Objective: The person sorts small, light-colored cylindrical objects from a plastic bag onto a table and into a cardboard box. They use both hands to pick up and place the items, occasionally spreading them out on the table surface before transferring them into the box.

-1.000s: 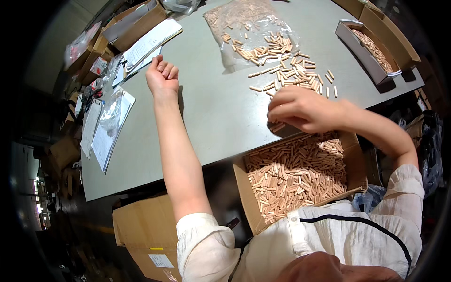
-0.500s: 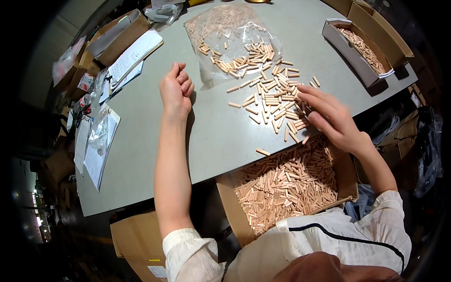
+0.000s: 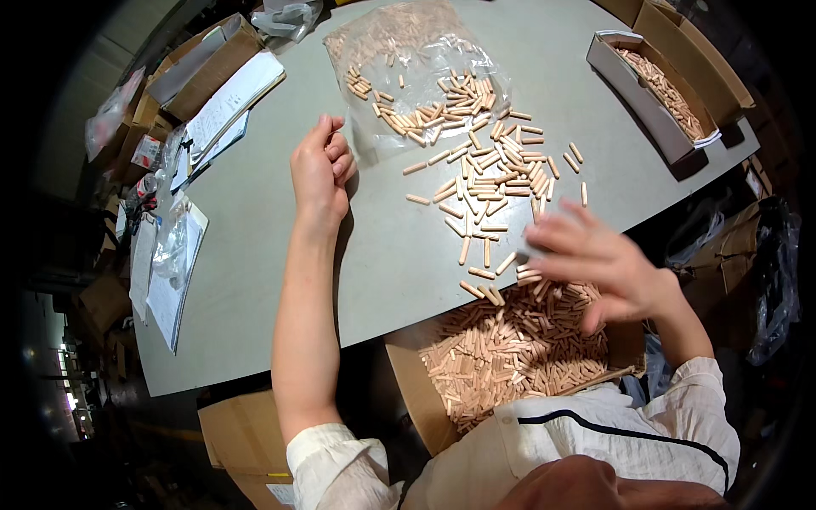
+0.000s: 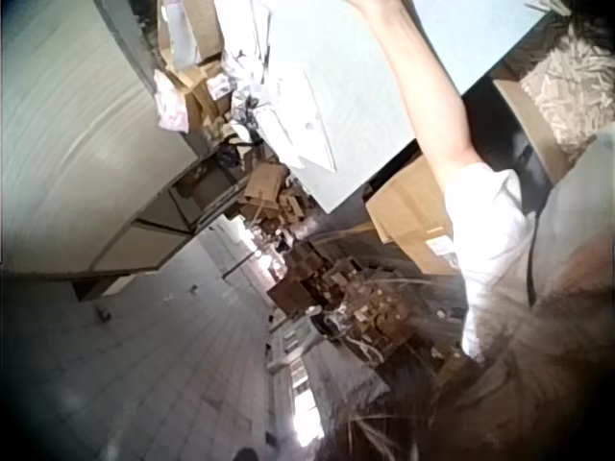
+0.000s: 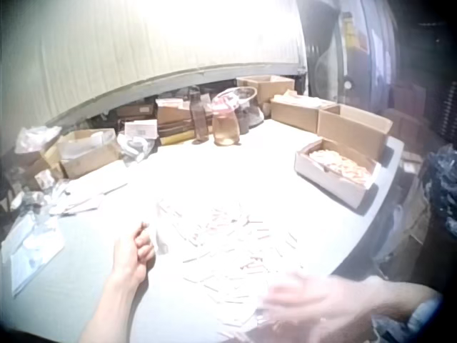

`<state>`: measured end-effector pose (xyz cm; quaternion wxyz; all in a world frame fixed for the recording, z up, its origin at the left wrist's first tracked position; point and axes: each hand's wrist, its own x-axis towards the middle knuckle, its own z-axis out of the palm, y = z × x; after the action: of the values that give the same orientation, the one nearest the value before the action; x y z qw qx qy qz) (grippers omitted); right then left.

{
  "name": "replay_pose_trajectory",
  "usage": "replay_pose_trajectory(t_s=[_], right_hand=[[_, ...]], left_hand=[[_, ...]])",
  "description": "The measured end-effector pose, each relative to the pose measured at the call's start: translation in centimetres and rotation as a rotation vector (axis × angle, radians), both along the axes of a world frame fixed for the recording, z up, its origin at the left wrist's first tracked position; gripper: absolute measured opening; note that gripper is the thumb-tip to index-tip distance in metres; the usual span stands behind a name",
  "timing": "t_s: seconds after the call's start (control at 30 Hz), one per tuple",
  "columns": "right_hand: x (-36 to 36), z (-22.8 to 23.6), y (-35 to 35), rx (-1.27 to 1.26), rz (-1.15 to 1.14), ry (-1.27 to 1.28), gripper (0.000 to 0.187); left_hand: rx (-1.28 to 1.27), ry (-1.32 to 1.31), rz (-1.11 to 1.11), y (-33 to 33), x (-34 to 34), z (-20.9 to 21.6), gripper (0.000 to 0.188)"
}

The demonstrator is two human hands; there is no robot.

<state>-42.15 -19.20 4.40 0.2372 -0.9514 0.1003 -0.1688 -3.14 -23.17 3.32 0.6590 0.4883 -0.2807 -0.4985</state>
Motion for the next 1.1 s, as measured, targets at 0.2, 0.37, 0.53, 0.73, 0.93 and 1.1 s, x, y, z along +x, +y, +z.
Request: replay_pose_trajectory(t_s=[0.2, 0.37, 0.53, 0.73, 0.93, 1.1], right_hand=[[-1.2, -2.8, -5.5, 0.143, -0.694, -0.079, 0.062], [0.8, -2.6, -5.5, -0.273, -0.58, 0.3, 0.078], [2.4, -1.6, -4.0, -0.114, -0.339, 0.208, 0.089], [1.1, -2.2, -5.1, 0.691, -0.475, -0.366, 0.068], [-0.8, -2.7, -5.0, 0.526, -0.495, -0.287, 0.048], [0.4, -2.4, -4.5, 0.108, -0.364, -0.163, 0.056]], left_hand=[[0.015, -0.05, 0.053, -0.2, -0.3, 0.2, 0.024], [0.012, -0.064, 0.047, 0.0, -0.6, 0.4, 0.025], [0.027, -0.074, 0.064, 0.1, -0.8, 0.3, 0.025], [0.008, -0.062, 0.062, 0.0, -0.8, 0.3, 0.023], [0.033, -0.095, 0.037, 0.0, -0.8, 0.3, 0.019], [0.041, -0.139, 0.012, -0.1, -0.9, 0.4, 0.021]])
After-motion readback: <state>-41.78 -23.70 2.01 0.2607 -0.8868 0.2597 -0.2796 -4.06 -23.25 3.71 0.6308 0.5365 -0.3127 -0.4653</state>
